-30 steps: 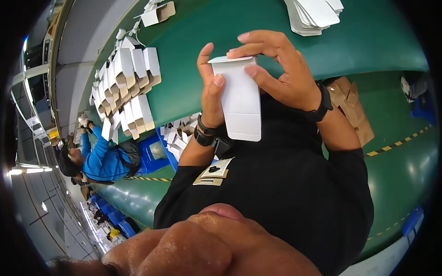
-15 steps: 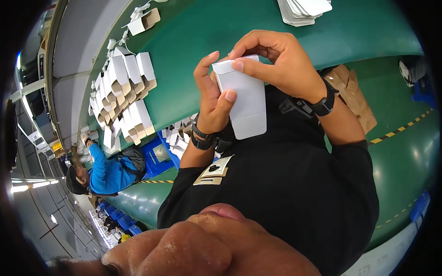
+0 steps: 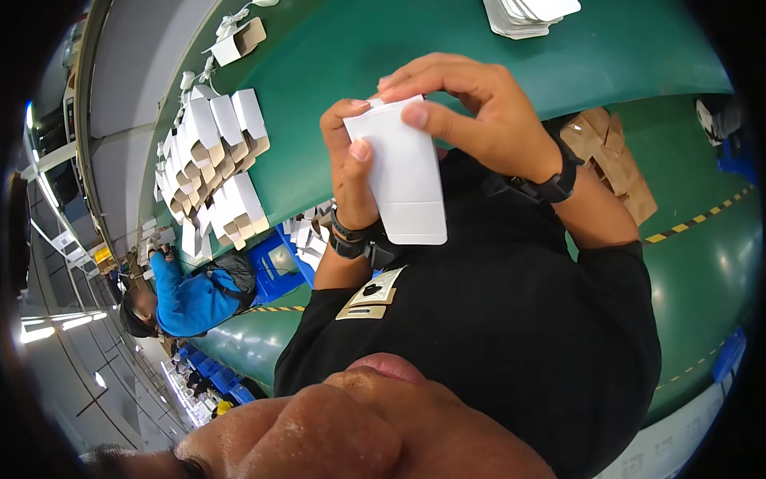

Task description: Folding white cardboard sheets into small boxes at an assembly line station.

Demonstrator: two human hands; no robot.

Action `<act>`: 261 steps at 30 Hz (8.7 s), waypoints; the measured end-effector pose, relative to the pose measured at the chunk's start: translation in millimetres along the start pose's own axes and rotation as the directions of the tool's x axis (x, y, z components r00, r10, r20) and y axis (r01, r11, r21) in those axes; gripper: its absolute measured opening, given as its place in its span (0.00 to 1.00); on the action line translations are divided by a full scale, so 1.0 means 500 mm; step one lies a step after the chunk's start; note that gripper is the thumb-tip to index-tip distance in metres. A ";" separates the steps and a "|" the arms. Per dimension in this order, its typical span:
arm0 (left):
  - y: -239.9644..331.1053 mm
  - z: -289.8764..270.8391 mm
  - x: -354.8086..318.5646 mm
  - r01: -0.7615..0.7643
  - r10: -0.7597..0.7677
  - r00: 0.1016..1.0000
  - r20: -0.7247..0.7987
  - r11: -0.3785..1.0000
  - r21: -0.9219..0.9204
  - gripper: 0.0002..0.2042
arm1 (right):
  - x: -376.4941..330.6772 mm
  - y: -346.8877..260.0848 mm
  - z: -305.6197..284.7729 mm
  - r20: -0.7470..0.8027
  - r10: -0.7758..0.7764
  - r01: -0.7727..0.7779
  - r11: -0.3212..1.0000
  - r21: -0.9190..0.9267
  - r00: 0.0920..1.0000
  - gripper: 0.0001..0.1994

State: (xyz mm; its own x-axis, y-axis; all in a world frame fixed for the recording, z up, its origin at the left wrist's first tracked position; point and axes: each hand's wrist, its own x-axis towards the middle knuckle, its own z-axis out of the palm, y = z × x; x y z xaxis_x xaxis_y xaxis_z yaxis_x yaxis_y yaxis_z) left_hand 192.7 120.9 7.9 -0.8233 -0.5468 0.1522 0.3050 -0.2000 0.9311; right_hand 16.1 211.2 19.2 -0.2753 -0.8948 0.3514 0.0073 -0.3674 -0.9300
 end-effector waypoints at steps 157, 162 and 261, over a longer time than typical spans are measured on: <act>-0.002 0.049 0.136 0.060 -0.011 0.997 0.075 0.713 -0.699 0.31 | -0.017 -0.094 0.017 0.332 -0.511 0.507 0.252 -0.824 0.793 0.07; -0.035 -0.001 0.081 -0.040 0.122 0.987 0.103 0.813 -0.580 0.41 | -0.033 -0.083 0.055 0.350 -0.272 0.429 0.731 -0.530 0.896 0.09; -0.015 0.006 0.120 0.209 -0.199 0.978 0.069 0.953 -0.221 0.28 | 0.072 -0.127 -0.225 0.352 -0.393 0.298 -0.193 -0.935 0.849 0.12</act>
State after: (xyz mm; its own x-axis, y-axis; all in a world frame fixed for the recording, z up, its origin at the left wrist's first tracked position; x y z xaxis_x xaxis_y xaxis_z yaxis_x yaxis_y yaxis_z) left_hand 139.6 91.9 10.9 -0.8985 -0.4387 -0.0135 0.2239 -0.4847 0.8456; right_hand -102.6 231.1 78.8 0.1015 -0.7048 0.7021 -0.9821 0.0416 0.1838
